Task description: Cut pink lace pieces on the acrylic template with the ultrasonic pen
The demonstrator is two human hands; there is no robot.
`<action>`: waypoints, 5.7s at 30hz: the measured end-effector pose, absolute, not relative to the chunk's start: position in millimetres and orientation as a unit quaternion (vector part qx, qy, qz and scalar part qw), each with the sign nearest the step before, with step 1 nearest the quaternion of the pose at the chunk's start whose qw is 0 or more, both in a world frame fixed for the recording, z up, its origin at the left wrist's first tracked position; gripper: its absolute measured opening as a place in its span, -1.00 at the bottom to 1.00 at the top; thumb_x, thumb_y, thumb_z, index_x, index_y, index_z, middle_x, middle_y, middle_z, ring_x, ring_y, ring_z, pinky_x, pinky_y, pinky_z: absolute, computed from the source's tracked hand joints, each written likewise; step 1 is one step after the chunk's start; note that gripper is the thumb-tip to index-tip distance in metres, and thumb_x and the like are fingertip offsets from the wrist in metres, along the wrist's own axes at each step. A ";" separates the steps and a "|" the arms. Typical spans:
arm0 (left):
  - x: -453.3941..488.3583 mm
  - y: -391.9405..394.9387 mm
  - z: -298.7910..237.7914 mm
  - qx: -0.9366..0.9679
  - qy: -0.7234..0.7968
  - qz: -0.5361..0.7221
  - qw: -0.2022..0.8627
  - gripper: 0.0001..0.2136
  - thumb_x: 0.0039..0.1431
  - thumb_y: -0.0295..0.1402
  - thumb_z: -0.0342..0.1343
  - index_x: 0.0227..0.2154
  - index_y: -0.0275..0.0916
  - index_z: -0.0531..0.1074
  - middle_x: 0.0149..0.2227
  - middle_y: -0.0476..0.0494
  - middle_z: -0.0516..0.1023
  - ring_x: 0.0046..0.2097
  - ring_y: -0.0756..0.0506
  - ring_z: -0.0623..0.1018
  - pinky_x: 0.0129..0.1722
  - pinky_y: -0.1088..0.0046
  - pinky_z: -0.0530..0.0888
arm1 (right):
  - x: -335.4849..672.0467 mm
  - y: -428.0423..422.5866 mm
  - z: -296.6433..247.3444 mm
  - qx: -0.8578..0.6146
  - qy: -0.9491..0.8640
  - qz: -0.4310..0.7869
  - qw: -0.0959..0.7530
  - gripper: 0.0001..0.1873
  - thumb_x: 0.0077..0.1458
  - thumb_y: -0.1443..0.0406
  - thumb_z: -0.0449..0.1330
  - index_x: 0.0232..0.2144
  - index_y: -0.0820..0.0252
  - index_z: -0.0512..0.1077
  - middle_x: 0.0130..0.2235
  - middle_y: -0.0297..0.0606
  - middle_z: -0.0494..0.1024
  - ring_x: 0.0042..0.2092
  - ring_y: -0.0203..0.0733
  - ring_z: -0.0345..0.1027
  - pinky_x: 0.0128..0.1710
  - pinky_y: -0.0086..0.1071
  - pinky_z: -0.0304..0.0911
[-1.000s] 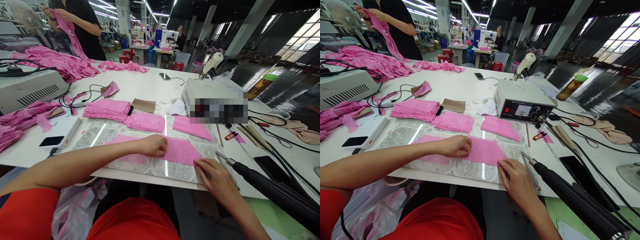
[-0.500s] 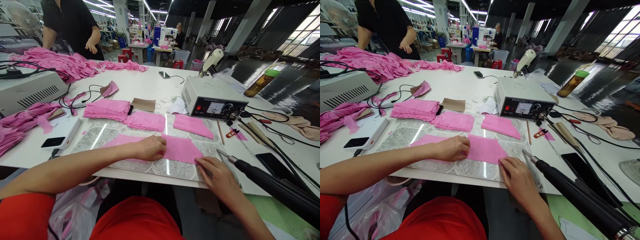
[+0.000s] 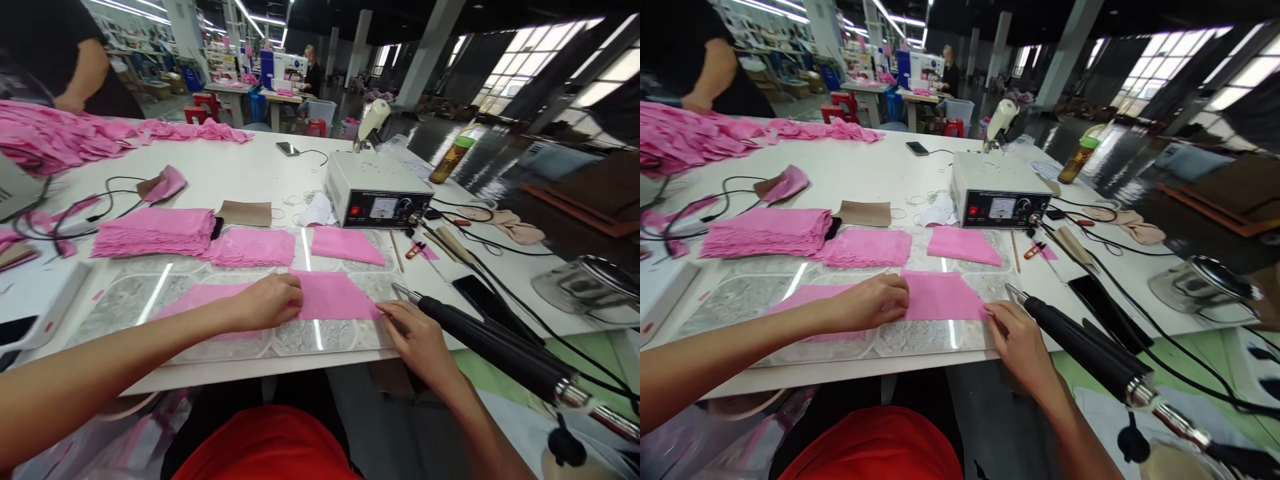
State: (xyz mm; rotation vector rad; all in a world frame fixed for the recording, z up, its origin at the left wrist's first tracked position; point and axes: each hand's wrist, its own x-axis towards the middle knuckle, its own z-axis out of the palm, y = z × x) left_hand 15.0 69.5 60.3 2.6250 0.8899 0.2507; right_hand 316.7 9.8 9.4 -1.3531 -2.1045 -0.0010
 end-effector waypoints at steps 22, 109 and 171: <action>141.5 95.4 40.1 0.936 0.286 0.057 0.198 -0.88 0.15 -0.52 0.07 -0.46 -0.29 0.47 -0.36 -0.10 0.46 -0.32 -0.05 0.47 -0.33 0.48 0.36 | 317.1 1.9 -10.3 -0.584 -0.722 0.002 0.371 -0.80 0.19 0.31 0.07 -0.23 0.10 0.50 -0.23 -0.19 0.57 -0.18 -0.15 0.48 -0.10 -0.25 0.40; -75.3 -21.4 39.4 0.620 0.546 0.430 0.365 -0.85 0.10 -0.26 0.17 -0.40 -0.25 0.46 -0.39 -0.08 0.50 -0.34 -0.03 0.47 -0.31 0.46 0.43 | 202.6 12.3 -0.2 -0.391 -0.844 0.022 0.366 -0.87 0.16 0.36 0.13 -0.23 0.13 0.44 -0.28 -0.25 0.55 -0.22 -0.21 0.43 -0.22 -0.30 0.40; -182.1 -26.6 24.8 0.869 0.430 0.225 0.096 -0.62 0.19 -0.48 -0.05 0.04 -0.18 0.43 0.20 -0.19 0.38 0.25 -0.19 0.32 0.28 0.18 0.19 | 108.9 24.7 14.6 -0.297 -0.903 0.040 0.307 -0.87 0.07 0.36 0.16 -0.26 0.13 0.38 -0.14 -0.12 0.47 -0.10 -0.10 0.40 -0.14 -0.16 0.43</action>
